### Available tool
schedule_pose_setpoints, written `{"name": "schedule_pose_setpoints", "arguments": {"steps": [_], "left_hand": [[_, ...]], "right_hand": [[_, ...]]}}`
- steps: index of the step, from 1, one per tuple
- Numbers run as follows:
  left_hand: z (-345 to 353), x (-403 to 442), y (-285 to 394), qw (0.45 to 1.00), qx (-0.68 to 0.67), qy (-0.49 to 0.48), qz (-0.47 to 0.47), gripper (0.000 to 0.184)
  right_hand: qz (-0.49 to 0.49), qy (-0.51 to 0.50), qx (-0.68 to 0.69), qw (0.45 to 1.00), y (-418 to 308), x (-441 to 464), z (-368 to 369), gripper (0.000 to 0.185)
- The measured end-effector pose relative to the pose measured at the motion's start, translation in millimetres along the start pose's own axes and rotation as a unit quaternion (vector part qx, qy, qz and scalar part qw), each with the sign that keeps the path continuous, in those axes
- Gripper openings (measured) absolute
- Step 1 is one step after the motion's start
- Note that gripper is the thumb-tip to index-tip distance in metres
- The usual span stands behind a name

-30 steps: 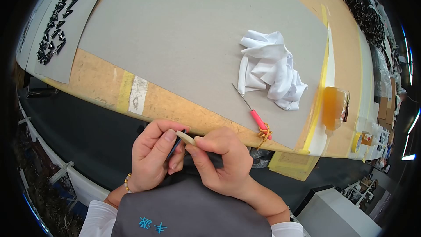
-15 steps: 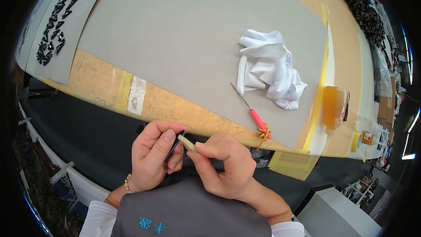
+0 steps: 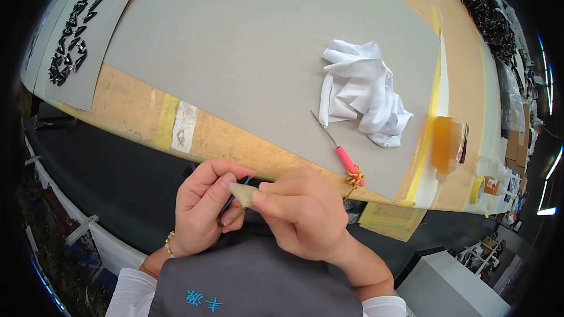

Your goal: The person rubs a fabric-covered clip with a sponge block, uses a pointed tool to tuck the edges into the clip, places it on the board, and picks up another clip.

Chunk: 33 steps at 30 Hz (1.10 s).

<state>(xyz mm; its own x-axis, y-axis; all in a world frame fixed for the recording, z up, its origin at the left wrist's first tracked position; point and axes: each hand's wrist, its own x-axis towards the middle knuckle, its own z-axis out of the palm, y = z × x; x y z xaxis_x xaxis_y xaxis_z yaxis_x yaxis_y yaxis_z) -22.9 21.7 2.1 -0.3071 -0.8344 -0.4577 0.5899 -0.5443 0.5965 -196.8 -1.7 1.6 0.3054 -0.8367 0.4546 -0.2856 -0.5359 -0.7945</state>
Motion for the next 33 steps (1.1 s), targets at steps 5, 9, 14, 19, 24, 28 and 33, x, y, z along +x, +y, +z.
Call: {"name": "schedule_pose_setpoints", "arguments": {"steps": [5, 9, 14, 19, 24, 28, 33], "left_hand": [[-4.7, 0.0, -0.2, 1.0, 0.014, -0.014, -0.003, 0.021], [0.5, 0.0, 2.1, 1.0, 0.016, 0.01, -0.018, 0.021], [-1.0, 1.1, -0.7, 1.0, 0.017, -0.006, 0.006, 0.021], [-1.8, -0.3, -0.4, 1.0, 0.027, 0.001, 0.0, 0.021], [1.3, -0.3, 0.3, 1.0, 0.026, 0.008, 0.0, 0.021], [-2.9, 0.9, 0.3, 1.0, 0.026, -0.01, 0.01, 0.02], [-0.4, 0.6, 5.1, 1.0, 0.019, 0.004, -0.023, 0.02]], "right_hand": [[-0.044, -0.045, -0.034, 0.997, 7.2, -3.0, -0.8, 0.037], [-0.022, -0.04, -0.037, 0.998, 9.7, -6.1, -10.9, 0.036], [-0.04, -0.028, -0.025, 0.998, 3.5, -0.2, 2.0, 0.037], [-0.039, -0.07, -0.061, 0.995, 6.8, 3.5, -10.2, 0.037], [-0.002, -0.035, -0.046, 0.998, 3.5, 9.0, -16.4, 0.032], [-0.034, -0.049, -0.035, 0.998, 3.8, 10.8, -3.7, 0.031], [-0.028, -0.071, -0.066, 0.995, 8.6, 10.3, -16.9, 0.032]]}}
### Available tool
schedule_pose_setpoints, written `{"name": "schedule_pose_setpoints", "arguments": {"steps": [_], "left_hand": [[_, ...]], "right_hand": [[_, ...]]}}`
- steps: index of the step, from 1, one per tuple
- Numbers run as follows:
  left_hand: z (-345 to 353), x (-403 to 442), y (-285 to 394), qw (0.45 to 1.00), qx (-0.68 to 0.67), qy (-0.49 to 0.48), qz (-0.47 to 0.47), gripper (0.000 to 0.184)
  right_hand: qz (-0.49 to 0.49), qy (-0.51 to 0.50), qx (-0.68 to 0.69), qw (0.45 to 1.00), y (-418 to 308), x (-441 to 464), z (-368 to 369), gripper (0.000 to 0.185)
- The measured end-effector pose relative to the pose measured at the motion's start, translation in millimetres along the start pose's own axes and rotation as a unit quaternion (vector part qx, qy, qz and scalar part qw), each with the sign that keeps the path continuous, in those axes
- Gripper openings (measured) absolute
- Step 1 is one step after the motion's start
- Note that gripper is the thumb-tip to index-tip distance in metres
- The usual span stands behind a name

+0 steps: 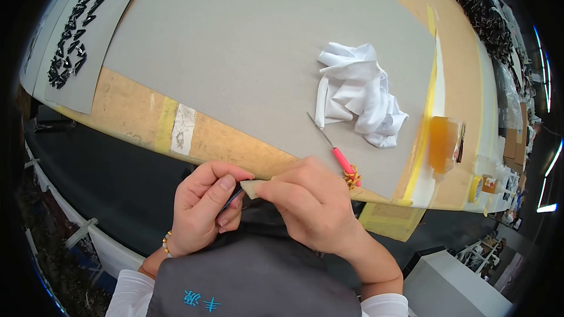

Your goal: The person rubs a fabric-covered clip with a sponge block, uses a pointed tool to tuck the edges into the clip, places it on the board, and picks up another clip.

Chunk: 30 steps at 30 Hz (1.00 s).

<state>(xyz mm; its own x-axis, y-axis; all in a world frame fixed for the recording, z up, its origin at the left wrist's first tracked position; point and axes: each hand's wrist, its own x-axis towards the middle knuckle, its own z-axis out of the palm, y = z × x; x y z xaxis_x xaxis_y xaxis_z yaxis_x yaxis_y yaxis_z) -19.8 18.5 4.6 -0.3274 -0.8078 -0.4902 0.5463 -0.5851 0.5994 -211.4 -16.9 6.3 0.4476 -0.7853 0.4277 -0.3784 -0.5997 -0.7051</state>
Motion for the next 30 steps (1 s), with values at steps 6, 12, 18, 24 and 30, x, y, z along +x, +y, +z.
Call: {"name": "schedule_pose_setpoints", "arguments": {"steps": [6, 12, 18, 24, 30], "left_hand": [[-2.0, 0.2, -1.7, 1.0, -0.004, -0.01, 0.012, 0.02], [0.0, -0.6, 2.0, 1.0, -0.007, 0.005, -0.005, 0.02], [-2.4, -0.1, -1.2, 1.0, -0.008, -0.007, 0.004, 0.022], [-0.2, -0.5, 0.4, 1.0, -0.006, 0.0, 0.003, 0.023], [-2.0, -0.3, -2.2, 1.0, -0.009, -0.012, 0.014, 0.023]], "right_hand": [[-0.006, 0.026, 0.015, 1.0, -12.1, 6.9, 8.4, 0.031], [0.007, 0.001, -0.024, 1.0, -4.4, 4.0, -0.6, 0.03], [0.004, 0.044, 0.022, 0.999, -18.5, 5.5, 13.4, 0.035], [0.021, -0.011, -0.029, 0.999, -7.0, 0.0, 0.2, 0.034], [0.001, 0.048, 0.019, 0.999, -17.8, 3.9, 14.2, 0.033]]}}
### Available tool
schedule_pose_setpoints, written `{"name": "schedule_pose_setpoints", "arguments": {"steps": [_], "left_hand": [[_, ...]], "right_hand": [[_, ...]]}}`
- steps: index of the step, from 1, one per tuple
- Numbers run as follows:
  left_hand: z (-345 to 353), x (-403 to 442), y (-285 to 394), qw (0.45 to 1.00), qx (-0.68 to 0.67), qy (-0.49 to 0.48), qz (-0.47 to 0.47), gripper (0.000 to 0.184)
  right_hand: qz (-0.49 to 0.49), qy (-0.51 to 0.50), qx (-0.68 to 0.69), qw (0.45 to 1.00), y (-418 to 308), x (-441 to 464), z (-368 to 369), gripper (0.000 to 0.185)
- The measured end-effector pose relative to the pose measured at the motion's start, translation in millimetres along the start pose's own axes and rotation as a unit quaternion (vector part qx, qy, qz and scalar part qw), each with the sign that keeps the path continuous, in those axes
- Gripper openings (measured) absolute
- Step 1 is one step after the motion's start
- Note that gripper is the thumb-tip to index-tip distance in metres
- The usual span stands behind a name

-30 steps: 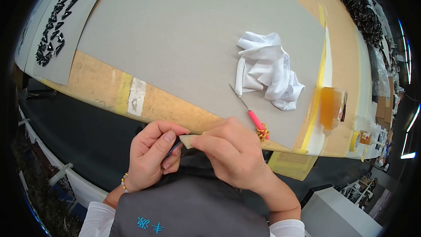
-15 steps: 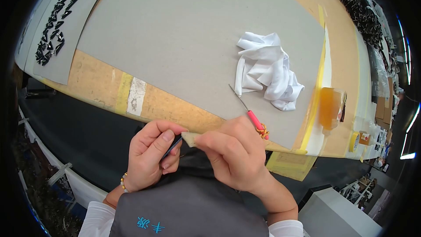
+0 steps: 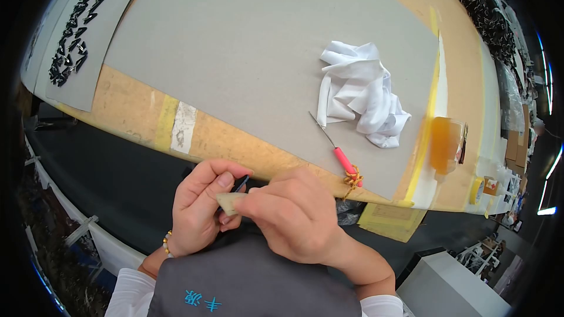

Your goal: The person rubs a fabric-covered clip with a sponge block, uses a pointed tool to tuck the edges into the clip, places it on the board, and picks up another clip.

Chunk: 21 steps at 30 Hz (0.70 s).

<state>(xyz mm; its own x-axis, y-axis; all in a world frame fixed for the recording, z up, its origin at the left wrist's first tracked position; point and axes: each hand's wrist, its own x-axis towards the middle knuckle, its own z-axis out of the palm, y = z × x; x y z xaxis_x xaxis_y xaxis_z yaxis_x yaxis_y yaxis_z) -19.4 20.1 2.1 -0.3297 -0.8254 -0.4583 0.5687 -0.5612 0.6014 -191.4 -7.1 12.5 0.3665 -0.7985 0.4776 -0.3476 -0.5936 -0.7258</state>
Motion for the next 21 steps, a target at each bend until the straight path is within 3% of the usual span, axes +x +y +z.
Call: {"name": "schedule_pose_setpoints", "arguments": {"steps": [6, 12, 18, 21], "left_hand": [[1.6, -0.2, 2.8, 1.0, -0.001, 0.008, -0.01, 0.023], [0.6, 0.1, 1.2, 1.0, -0.002, 0.005, -0.005, 0.024], [0.1, 0.4, 1.5, 1.0, -0.009, -0.001, -0.013, 0.024], [4.5, 0.2, 4.9, 0.999, -0.019, 0.022, -0.027, 0.024]], "right_hand": [[-0.006, -0.046, -0.055, 0.997, 15.4, -3.9, -10.2, 0.036], [0.002, 0.0, -0.019, 1.0, 0.9, -0.6, 1.1, 0.034], [0.012, -0.053, -0.028, 0.998, 8.9, -5.8, -4.9, 0.032], [0.037, -0.021, -0.028, 0.999, 9.7, -5.0, -13.1, 0.034]]}}
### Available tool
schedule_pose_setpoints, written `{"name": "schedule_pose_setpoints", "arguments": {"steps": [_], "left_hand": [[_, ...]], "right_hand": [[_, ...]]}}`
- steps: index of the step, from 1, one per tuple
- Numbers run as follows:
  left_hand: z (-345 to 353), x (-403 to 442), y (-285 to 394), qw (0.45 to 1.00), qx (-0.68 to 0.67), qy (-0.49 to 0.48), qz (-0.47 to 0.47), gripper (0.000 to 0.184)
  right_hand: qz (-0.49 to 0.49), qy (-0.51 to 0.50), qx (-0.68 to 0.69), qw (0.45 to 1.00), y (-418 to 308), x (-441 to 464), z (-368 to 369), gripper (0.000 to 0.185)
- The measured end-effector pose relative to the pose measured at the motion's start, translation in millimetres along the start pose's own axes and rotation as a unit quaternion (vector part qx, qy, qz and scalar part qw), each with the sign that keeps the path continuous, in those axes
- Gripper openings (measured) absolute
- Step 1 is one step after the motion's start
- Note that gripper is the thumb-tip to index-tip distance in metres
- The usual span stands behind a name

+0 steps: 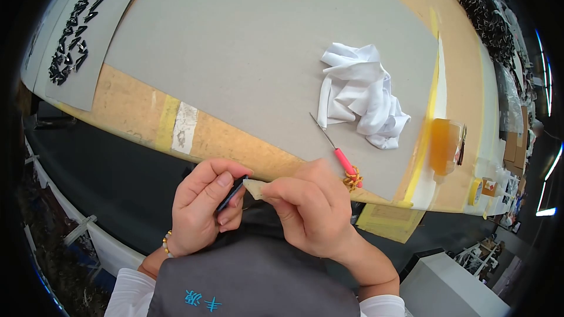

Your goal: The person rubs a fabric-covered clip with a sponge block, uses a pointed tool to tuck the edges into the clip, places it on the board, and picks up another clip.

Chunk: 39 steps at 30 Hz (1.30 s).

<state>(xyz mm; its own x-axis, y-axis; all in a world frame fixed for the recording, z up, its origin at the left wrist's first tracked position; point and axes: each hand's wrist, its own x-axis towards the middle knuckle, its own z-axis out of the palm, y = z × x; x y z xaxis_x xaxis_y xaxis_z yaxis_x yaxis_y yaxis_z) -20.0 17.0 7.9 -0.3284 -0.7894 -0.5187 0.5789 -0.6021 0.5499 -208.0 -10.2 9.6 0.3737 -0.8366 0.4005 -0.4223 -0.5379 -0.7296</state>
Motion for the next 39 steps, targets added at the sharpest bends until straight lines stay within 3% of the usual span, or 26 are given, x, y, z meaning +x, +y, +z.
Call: {"name": "schedule_pose_setpoints", "arguments": {"steps": [5, 17, 22, 24, 27, 30, 34, 39], "left_hand": [[-7.6, 1.1, -3.9, 0.999, 0.001, -0.039, 0.017, 0.024], [-6.0, 1.5, -1.4, 1.0, 0.001, -0.028, 0.004, 0.025], [-4.2, 0.1, 0.1, 1.0, 0.001, -0.019, 0.005, 0.024], [-3.2, 1.3, -1.0, 1.0, 0.003, -0.018, 0.009, 0.024], [-4.3, 1.1, -2.3, 1.0, 0.011, -0.024, 0.015, 0.024], [-6.5, 1.3, -2.0, 0.999, 0.015, -0.031, 0.018, 0.024], [-3.7, 0.6, -0.8, 1.0, 0.004, -0.018, 0.008, 0.024], [-5.6, 1.0, -2.3, 0.999, 0.004, -0.028, 0.016, 0.024]], "right_hand": [[-0.042, 0.01, 0.029, 0.999, -7.5, 2.9, 22.8, 0.038], [-0.049, -0.001, 0.015, 0.999, -8.2, 0.9, 21.2, 0.032], [-0.011, 0.02, -0.081, 0.996, 11.8, 0.4, 2.1, 0.027], [0.017, 0.041, -0.049, 0.998, 6.4, 2.7, -2.9, 0.028], [-0.027, 0.012, 0.019, 0.999, -6.5, 3.6, 9.3, 0.029], [-0.05, 0.005, 0.017, 0.999, -3.7, 6.2, 19.8, 0.029], [-0.004, -0.008, -0.056, 0.998, 7.8, 5.9, 1.5, 0.022], [-0.021, 0.016, 0.005, 1.0, -3.8, 10.6, 10.4, 0.021]]}}
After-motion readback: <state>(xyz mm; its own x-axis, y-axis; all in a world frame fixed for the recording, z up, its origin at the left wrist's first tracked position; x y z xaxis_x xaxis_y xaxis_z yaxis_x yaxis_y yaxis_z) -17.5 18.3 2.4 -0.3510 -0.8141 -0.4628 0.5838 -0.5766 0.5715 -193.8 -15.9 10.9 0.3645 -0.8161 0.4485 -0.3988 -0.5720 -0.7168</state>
